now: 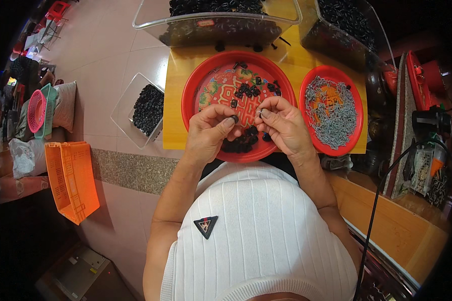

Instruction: The person assembles plastic cord locks by pressing small components together by hand, then scoops additional plastic pieces from a clear bin onto a tray to continue assembling them.

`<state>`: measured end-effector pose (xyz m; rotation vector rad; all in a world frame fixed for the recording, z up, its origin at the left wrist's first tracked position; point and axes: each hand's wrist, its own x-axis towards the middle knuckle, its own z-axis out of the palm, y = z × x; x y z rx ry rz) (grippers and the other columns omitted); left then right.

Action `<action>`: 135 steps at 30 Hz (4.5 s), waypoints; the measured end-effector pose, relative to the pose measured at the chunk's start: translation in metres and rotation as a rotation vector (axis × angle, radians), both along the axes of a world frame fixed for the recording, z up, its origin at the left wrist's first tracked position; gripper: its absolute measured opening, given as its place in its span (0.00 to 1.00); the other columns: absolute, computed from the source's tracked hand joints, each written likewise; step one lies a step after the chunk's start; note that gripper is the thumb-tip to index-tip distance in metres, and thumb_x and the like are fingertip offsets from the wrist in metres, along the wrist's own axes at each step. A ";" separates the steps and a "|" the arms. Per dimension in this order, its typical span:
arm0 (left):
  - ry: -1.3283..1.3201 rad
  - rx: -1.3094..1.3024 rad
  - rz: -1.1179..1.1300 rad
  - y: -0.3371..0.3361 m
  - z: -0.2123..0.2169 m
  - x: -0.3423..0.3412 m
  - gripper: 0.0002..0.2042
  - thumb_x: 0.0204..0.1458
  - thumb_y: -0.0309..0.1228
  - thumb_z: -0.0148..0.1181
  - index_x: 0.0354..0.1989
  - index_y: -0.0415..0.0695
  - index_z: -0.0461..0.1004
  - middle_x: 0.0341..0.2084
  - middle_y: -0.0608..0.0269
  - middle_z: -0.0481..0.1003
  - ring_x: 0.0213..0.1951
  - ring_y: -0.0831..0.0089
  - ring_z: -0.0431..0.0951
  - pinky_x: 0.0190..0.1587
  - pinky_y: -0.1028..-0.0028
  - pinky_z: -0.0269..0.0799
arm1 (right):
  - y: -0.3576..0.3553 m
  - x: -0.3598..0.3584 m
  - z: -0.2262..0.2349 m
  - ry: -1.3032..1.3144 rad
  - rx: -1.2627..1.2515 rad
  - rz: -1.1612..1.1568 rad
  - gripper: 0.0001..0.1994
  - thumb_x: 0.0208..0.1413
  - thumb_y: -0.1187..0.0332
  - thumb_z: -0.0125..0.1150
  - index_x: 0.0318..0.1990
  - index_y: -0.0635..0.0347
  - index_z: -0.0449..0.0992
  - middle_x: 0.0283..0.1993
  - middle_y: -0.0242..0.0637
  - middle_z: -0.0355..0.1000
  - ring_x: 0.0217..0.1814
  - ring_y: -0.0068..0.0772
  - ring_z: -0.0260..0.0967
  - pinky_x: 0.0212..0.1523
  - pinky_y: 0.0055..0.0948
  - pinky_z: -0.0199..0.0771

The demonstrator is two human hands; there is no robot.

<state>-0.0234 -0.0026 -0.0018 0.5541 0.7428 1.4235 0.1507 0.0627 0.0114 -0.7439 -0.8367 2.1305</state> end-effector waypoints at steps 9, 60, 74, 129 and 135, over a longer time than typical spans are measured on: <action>0.012 -0.010 0.033 -0.001 0.004 0.003 0.08 0.49 0.19 0.50 0.38 0.35 0.68 0.27 0.56 0.73 0.27 0.72 0.75 0.27 0.80 0.71 | -0.002 -0.003 0.004 0.007 -0.012 -0.006 0.07 0.51 0.77 0.50 0.38 0.65 0.67 0.31 0.35 0.68 0.31 0.23 0.68 0.32 0.18 0.71; 0.016 -0.063 0.009 -0.012 0.003 0.003 0.13 0.45 0.19 0.55 0.41 0.37 0.69 0.26 0.62 0.72 0.25 0.77 0.73 0.24 0.82 0.68 | -0.015 -0.017 0.023 -0.458 0.285 0.037 0.04 0.48 0.79 0.52 0.33 0.66 0.67 0.25 0.31 0.66 0.22 0.15 0.64 0.20 0.12 0.65; 0.128 -0.080 -0.013 -0.013 0.004 0.007 0.12 0.46 0.21 0.56 0.41 0.38 0.70 0.24 0.66 0.70 0.24 0.79 0.71 0.25 0.83 0.68 | -0.016 -0.015 0.021 -0.484 0.316 0.068 0.03 0.47 0.78 0.53 0.31 0.64 0.67 0.25 0.29 0.66 0.22 0.13 0.63 0.19 0.12 0.64; 0.350 0.127 0.063 -0.009 0.005 0.017 0.14 0.47 0.19 0.53 0.44 0.36 0.69 0.30 0.63 0.71 0.28 0.81 0.71 0.30 0.83 0.68 | 0.007 -0.006 -0.004 0.097 -0.049 0.295 0.09 0.52 0.69 0.54 0.35 0.67 0.68 0.28 0.37 0.69 0.27 0.22 0.69 0.26 0.18 0.72; 0.372 0.100 0.068 -0.011 0.004 0.016 0.14 0.47 0.19 0.53 0.45 0.37 0.68 0.31 0.63 0.71 0.28 0.81 0.71 0.31 0.83 0.69 | 0.002 -0.005 0.002 -0.068 0.079 0.290 0.09 0.53 0.69 0.51 0.34 0.69 0.67 0.26 0.38 0.68 0.26 0.23 0.68 0.24 0.17 0.72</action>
